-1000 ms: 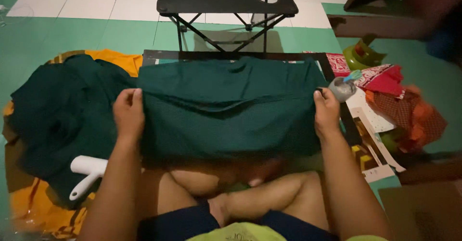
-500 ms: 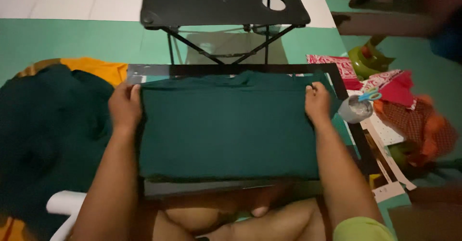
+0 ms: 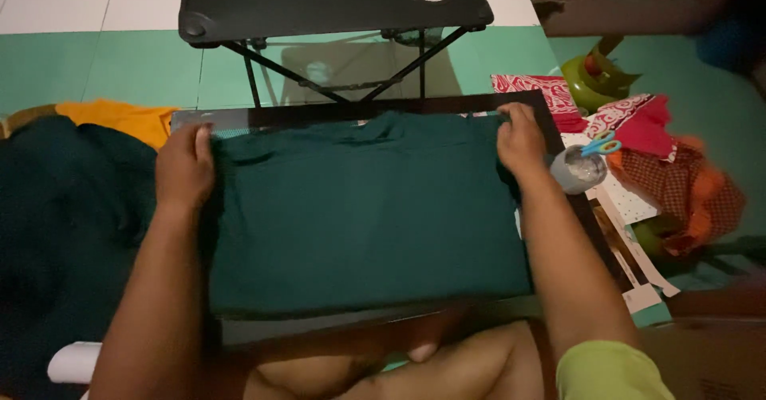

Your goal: Folding a green t-shirt and trimming it with scissors on a flat surface

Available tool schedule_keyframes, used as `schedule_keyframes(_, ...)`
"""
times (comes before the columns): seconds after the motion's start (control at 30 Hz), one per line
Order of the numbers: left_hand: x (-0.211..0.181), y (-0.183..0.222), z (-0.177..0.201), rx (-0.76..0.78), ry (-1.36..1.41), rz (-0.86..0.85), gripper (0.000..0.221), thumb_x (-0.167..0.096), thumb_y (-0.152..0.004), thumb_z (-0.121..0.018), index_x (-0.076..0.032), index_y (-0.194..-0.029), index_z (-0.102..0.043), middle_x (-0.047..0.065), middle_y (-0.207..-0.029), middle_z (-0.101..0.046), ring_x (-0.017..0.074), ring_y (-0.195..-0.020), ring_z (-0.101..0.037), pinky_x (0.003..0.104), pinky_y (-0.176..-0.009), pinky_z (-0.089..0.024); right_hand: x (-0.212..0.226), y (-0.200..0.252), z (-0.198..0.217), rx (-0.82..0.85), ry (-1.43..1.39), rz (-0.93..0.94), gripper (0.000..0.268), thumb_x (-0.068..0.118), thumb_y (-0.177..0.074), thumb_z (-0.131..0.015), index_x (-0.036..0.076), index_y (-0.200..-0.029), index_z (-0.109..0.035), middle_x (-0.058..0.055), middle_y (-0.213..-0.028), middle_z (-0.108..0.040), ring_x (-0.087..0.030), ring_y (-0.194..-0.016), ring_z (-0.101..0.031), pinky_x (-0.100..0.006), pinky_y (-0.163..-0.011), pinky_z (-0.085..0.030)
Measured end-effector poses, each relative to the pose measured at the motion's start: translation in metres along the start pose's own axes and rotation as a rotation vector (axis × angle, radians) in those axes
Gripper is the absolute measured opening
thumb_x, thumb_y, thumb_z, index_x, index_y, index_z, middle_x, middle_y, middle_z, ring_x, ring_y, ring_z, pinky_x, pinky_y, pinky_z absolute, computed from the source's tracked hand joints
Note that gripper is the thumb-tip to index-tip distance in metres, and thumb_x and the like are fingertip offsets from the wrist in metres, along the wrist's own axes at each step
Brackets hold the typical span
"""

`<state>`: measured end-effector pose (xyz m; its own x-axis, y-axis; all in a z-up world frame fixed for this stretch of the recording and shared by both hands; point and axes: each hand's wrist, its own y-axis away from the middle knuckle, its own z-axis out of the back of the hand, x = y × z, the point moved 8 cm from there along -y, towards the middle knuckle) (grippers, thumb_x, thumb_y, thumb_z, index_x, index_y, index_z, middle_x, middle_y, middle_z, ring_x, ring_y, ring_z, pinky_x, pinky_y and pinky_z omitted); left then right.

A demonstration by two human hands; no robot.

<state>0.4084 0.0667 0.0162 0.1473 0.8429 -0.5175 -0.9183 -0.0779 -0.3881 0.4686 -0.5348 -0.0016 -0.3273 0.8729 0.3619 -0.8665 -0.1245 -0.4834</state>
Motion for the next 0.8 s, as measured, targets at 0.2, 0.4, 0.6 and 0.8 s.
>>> schedule_keyframes(0.2,0.021,0.013,0.010,0.092,-0.300,0.223,0.025,-0.028,-0.114,-0.060,-0.004,-0.117,-0.067,0.024,-0.116,-0.061,0.0386,-0.105,-0.057,0.050,-0.087,-0.047,-0.041,-0.014,-0.019,0.163,0.461,-0.212,0.014,0.016,-0.096,-0.057,0.006,-0.105,-0.061,-0.024,-0.103,-0.057,-0.054,-0.079,-0.063,-0.066,-0.063,-0.048)
schedule_keyframes(0.4,0.056,0.017,0.013,0.140,-0.390,0.426,0.045,-0.045,-0.122,-0.055,-0.008,-0.100,-0.067,0.014,-0.092,-0.066,0.0295,-0.075,-0.062,0.043,-0.065,-0.046,-0.068,-0.021,-0.008,0.197,0.622,-0.383,0.029,0.005,-0.105,-0.038,0.000,-0.120,-0.063,-0.027,-0.113,-0.064,-0.052,-0.092,-0.067,-0.061,-0.069,-0.056)
schedule_keyframes(0.6,0.073,0.004,0.006,0.068,-0.651,0.173,0.036,-0.047,-0.114,-0.059,-0.015,-0.118,-0.076,0.015,-0.110,-0.069,0.0356,-0.095,-0.065,0.050,-0.072,-0.045,-0.053,-0.026,-0.010,0.047,0.817,-0.191,0.029,0.010,-0.096,-0.053,0.010,-0.118,-0.072,-0.018,-0.119,-0.063,-0.040,-0.103,-0.059,-0.055,-0.076,-0.047)
schedule_keyframes(0.8,-0.027,0.011,0.007,0.182,-0.205,0.021,0.036,-0.037,-0.106,-0.067,-0.005,-0.122,-0.074,0.023,-0.123,-0.067,0.0469,-0.116,-0.065,0.056,-0.088,-0.053,0.020,-0.005,-0.028,0.285,0.213,-0.236,0.033,0.033,-0.097,-0.069,0.008,-0.119,-0.070,-0.023,-0.113,-0.065,-0.050,-0.106,-0.066,-0.061,-0.086,-0.051)
